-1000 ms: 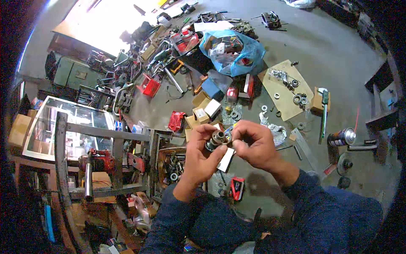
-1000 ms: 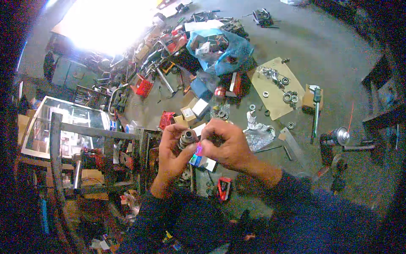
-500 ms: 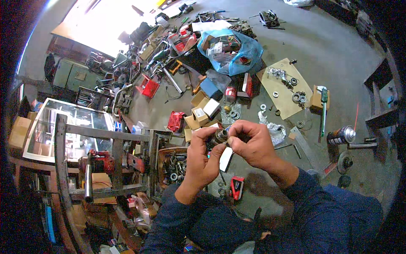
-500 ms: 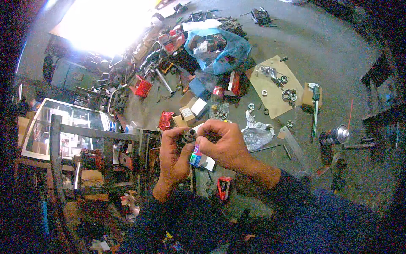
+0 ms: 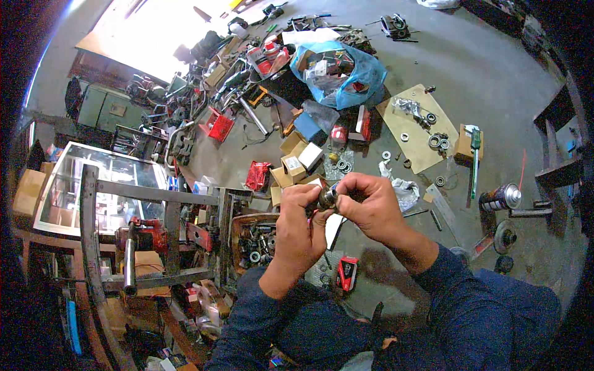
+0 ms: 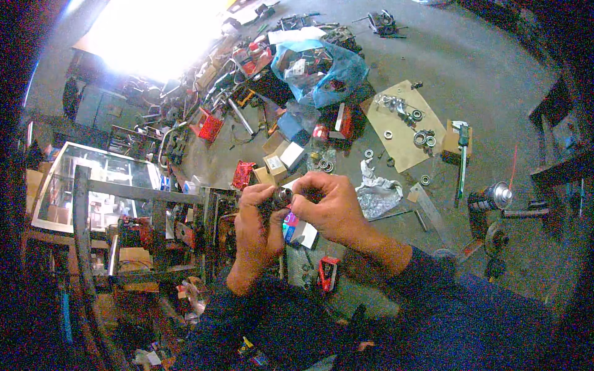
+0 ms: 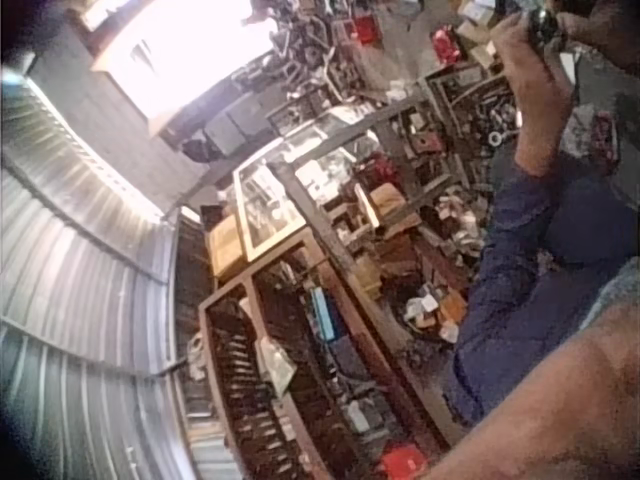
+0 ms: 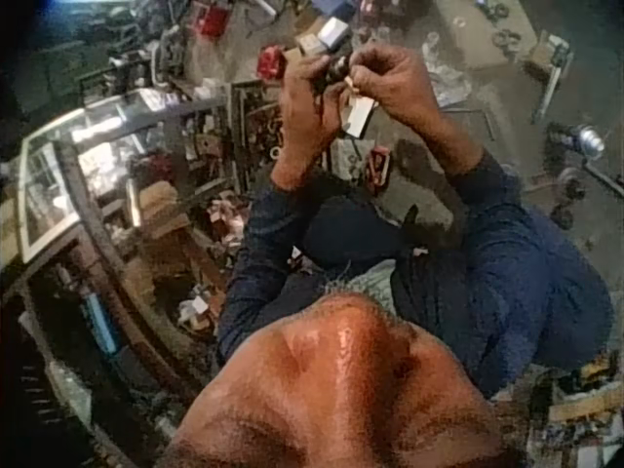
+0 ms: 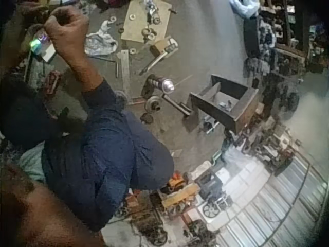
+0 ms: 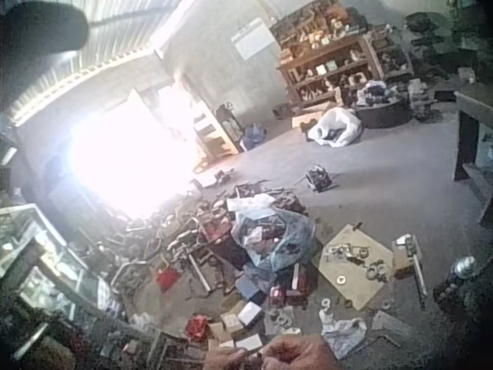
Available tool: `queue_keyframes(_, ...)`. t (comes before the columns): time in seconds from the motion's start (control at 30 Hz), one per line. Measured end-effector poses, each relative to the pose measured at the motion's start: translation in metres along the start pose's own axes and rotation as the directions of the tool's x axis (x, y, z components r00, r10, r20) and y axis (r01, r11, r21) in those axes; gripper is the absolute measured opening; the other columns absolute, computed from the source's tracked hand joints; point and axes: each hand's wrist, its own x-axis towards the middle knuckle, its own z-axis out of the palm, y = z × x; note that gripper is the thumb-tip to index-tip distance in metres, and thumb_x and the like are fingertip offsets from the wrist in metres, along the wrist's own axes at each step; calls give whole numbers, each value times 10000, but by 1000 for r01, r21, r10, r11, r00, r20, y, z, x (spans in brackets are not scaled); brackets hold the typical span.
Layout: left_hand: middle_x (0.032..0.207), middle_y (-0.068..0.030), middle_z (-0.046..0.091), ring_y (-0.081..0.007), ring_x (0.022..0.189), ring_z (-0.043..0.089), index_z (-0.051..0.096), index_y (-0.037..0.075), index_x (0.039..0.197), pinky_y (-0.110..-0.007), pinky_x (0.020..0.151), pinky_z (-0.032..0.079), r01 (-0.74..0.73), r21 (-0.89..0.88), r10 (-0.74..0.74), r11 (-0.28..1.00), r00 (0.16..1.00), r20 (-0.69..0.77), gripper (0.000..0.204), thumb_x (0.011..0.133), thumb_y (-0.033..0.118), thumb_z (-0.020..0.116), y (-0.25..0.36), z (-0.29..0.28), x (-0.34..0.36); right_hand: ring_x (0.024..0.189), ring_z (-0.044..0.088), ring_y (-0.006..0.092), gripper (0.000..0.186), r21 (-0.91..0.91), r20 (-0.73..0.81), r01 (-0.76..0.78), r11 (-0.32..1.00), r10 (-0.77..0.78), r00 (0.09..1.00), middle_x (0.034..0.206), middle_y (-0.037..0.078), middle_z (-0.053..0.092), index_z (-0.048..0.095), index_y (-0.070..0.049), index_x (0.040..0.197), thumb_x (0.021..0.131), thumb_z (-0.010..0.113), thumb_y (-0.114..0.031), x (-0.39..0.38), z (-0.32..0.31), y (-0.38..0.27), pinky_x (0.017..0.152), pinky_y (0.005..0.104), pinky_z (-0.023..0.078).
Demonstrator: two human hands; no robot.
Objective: The person fits bearings and spacers onto a shaft, measures a component with a digital caliper, positions the assembly into a hydraulic press, and operates the press handle by hand.
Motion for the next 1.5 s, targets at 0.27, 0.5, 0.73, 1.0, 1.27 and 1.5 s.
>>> queue_keyframes(0.27, 1056, -206, 589, -368, 929, 582, 510, 3, 1140, -423, 804, 487, 3, -3, -2, 1000, 1000, 18, 337, 835, -1, 653, -7, 4, -2, 701, 579, 61, 72, 68, -82, -65, 996, 71, 994, 741, 4, 646, 649, -23, 805, 795, 694, -78, 0, 1, 11, 632, 234, 479)
queue_keyframes(0.5, 1023, -197, 592, -343, 870, 611, 533, -11, 1103, -386, 765, 507, 124, -61, -122, 990, 992, 30, 302, 824, -27, 647, -4, 5, -3, 679, 568, 56, 84, 27, -19, -63, 998, 63, 998, 728, -1, 642, 650, -33, 782, 782, 713, -88, 1, -5, 10, 613, 231, 469)
queue_keyframes(0.73, 1008, -185, 599, -328, 857, 629, 540, -17, 1087, -367, 756, 513, 158, -54, -157, 986, 987, 23, 283, 824, -35, 642, 0, 3, -1, 740, 556, 52, 67, -65, 50, -116, 991, 119, 992, 806, -13, 619, 628, -26, 806, 797, 694, -30, 2, -10, 5, 680, 220, 473)
queue_keyframes(1.0, 1007, -188, 608, -340, 892, 617, 550, -2, 1081, -382, 774, 508, 120, -80, -118, 990, 993, 31, 318, 790, -54, 667, -8, 5, -3, 735, 550, 45, 59, -6, 19, -128, 992, 128, 992, 798, -15, 619, 632, -24, 807, 799, 687, -42, 2, -7, 11, 668, 214, 467)
queue_keyframes(1.27, 1024, -194, 611, -344, 909, 620, 551, -2, 1085, -384, 789, 507, 120, -68, -115, 991, 991, 62, 334, 778, -65, 667, -10, 7, -3, 709, 553, 43, 70, -23, -6, -137, 990, 137, 991, 778, -17, 625, 639, -24, 813, 787, 700, -46, 2, -9, 11, 647, 209, 469)
queue_keyframes(1.5, 1013, -178, 614, -280, 882, 662, 549, -8, 1081, -337, 762, 531, 209, -95, -204, 973, 978, 51, 308, 798, -74, 654, -4, 7, -1, 706, 565, 48, 105, 6, 30, -130, 991, 130, 991, 789, -8, 638, 652, -18, 818, 801, 737, -77, 2, -12, 9, 644, 217, 481)
